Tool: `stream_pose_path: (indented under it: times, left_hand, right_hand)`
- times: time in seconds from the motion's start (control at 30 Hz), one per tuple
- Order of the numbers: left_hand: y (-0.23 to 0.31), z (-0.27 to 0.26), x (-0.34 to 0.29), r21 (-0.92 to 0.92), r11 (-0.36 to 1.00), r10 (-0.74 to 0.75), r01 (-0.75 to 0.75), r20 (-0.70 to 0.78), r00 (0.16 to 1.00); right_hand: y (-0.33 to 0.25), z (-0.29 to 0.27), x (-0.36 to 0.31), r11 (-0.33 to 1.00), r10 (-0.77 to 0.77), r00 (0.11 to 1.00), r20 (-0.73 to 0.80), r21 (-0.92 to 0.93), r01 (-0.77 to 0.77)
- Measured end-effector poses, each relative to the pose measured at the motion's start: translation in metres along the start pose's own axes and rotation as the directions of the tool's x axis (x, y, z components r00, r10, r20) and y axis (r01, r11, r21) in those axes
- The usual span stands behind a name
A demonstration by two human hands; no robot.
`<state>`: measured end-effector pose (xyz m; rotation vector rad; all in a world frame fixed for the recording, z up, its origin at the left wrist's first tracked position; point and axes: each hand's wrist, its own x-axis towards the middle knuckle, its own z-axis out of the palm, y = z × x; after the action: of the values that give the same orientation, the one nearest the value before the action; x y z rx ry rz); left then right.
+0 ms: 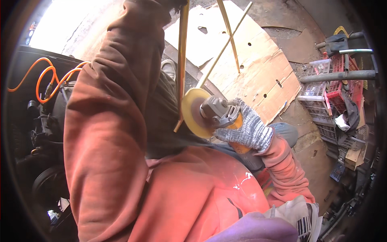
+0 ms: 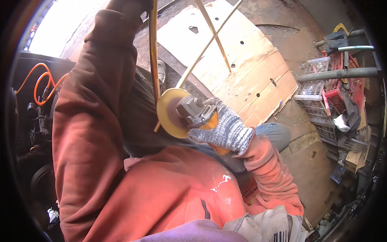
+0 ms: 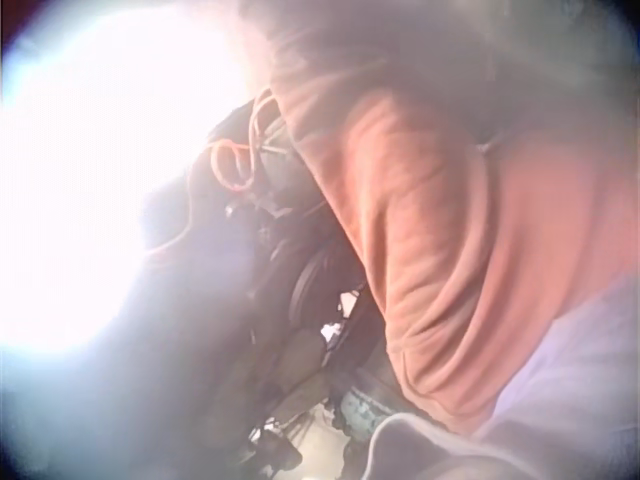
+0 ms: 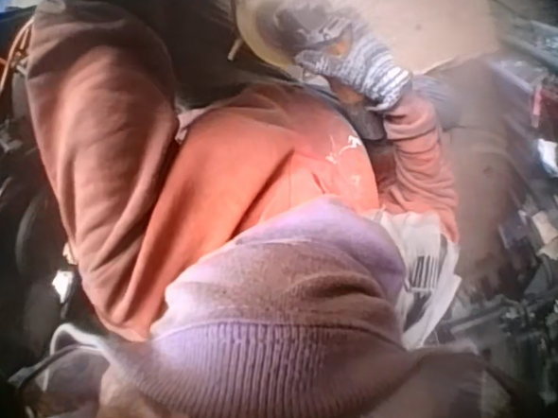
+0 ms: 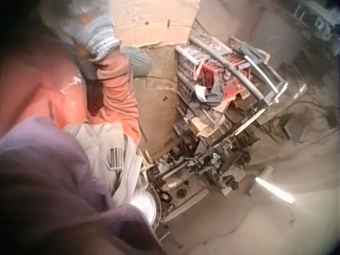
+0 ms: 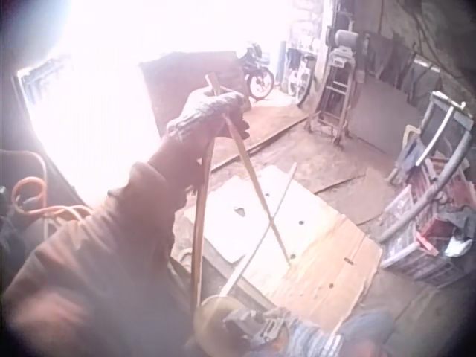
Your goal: The person uses an angle grinder to smooth or cut a gold-colored metal frame while sitting on the floor.
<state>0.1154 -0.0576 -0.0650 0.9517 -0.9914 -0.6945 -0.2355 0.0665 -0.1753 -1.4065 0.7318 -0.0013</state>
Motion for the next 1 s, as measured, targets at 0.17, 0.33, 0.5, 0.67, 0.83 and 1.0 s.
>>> stream_pose_path:
  times: [0.17, 0.33, 0.5, 0.67, 0.83, 1.0]
  left_hand:
    - [0.0, 0.015, 0.002, 0.192, 0.98, -0.032, 0.052, -0.103, 0.994]
    - [0.01, 0.023, -0.007, 0.198, 0.979, -0.033, 0.056, -0.116, 0.993]
    - [0.016, 0.036, -0.012, 0.149, 0.988, -0.022, 0.037, -0.102, 0.995]
    - [0.02, 0.039, -0.014, 0.117, 0.993, -0.005, 0.014, -0.077, 0.997]
    - [0.007, 0.049, 0.002, 0.138, 0.99, -0.01, 0.018, -0.062, 0.998]
    - [0.007, 0.041, 0.004, 0.141, 0.99, 0.004, 0.007, -0.078, 0.997]
  right_hand:
    - [0.0, -0.027, 0.016, 0.997, -0.058, 0.996, 0.062, -0.043, 0.061]
    - [0.045, -0.057, 0.007, 0.772, 0.113, 0.994, 0.012, 0.628, -0.095]
    - [0.059, -0.057, 0.005, 0.623, 0.061, 0.996, -0.067, 0.782, 0.014]
    - [0.056, -0.076, 0.054, 0.973, -0.227, 0.97, -0.085, -0.062, 0.222]
    - [-0.027, -0.052, 0.045, 0.994, 0.086, 0.975, -0.206, 0.088, -0.069]
    - [-0.022, -0.035, 0.036, 0.832, -0.104, 0.988, -0.116, -0.554, 0.023]
